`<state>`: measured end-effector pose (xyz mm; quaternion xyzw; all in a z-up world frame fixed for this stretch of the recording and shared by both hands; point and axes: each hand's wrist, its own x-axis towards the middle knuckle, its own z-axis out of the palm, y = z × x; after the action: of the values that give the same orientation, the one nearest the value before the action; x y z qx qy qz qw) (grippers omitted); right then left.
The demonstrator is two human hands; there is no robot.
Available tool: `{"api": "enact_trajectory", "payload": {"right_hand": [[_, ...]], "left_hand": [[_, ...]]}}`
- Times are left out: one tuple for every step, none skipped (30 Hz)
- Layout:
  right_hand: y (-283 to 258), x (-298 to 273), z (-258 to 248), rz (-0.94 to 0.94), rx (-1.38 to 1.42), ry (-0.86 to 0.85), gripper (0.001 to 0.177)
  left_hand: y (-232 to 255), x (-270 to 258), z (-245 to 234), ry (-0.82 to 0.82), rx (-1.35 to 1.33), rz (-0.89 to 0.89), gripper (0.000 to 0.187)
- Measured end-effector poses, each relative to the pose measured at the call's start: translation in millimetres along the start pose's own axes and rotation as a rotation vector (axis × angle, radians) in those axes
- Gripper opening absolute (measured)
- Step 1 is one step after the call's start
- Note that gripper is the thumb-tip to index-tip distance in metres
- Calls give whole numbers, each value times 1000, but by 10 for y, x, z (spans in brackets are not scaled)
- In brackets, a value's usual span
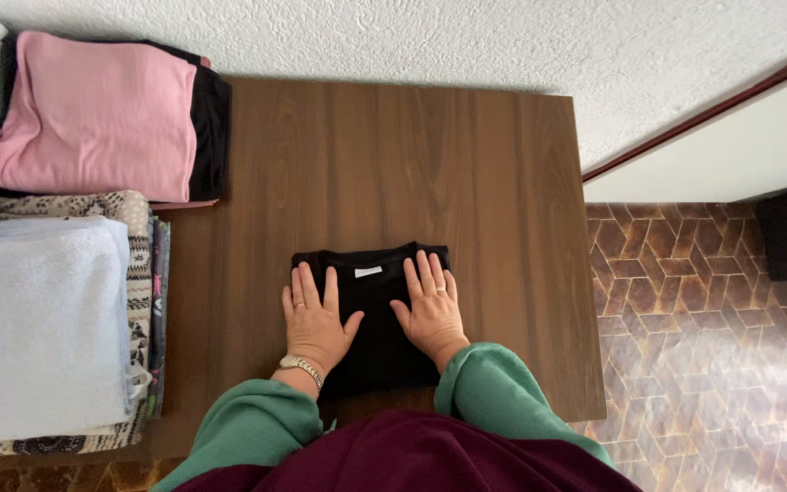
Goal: The person folds a light green shirt and places it on a stack of folded items, then picks up a black shirt from a bed, spreads it on a table, and folds it.
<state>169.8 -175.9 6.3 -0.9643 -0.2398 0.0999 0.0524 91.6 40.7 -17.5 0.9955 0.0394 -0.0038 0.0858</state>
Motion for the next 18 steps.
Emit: {"api": "enact_trajectory", "payload": {"right_hand": [[-17, 1, -39, 15, -17, -25, 82], [-33, -5, -81, 30, -34, -50, 84], [-27, 2, -79, 33, -33, -57, 84], [-25, -2, -85, 45, -35, -75, 87], [-11, 60, -113, 54, -41, -80, 89], [-4, 74, -199, 54, -44, -73, 89], [2, 121, -295, 65, -56, -94, 91], [6, 166, -388, 76, -68, -115, 93], [72, 239, -371, 71, -67, -116, 93], [135, 314, -340, 84, 2, -1, 83], [164, 359, -283, 99, 75, 108, 73], [106, 311, -264, 97, 81, 101, 73], [94, 280, -266, 32, 78, 202, 66], [87, 252, -273, -33, 74, 302, 60], [-70, 110, -310, -32, 73, 305, 60], [-229, -30, -345, -65, -1, 245, 64], [-400, -189, -366, -97, -73, 181, 68], [-451, -296, -176, -95, -73, 180, 68]], "left_hand": [[-9, 1, -29, -35, -9, -14, 106], [-14, -4, -62, -70, -19, -27, 106], [-26, -1, -52, -77, -21, -26, 106], [-36, -7, -52, -89, -11, -44, 105], [-60, 55, -58, -87, 2, -62, 105], [-89, 49, -64, -80, 1, -60, 105], [-133, 82, -76, -81, -28, -106, 99], [-179, 114, -85, -81, -57, -152, 93], [-173, 139, -109, -81, -56, -156, 93], [-173, 161, -122, -42, -84, -157, 89], [-197, 139, -134, -9, -109, -157, 86], [-156, 44, -229, -16, -105, -161, 86], [-84, 2, -313, 67, -167, -84, 86], [-8, -34, -402, 151, -229, -7, 87], [68, -120, -332, 154, -229, -5, 87], [142, -205, -261, 170, -216, 68, 91], [209, -315, -184, 183, -203, 141, 95], [205, -373, -109, 182, -203, 142, 95]]}}
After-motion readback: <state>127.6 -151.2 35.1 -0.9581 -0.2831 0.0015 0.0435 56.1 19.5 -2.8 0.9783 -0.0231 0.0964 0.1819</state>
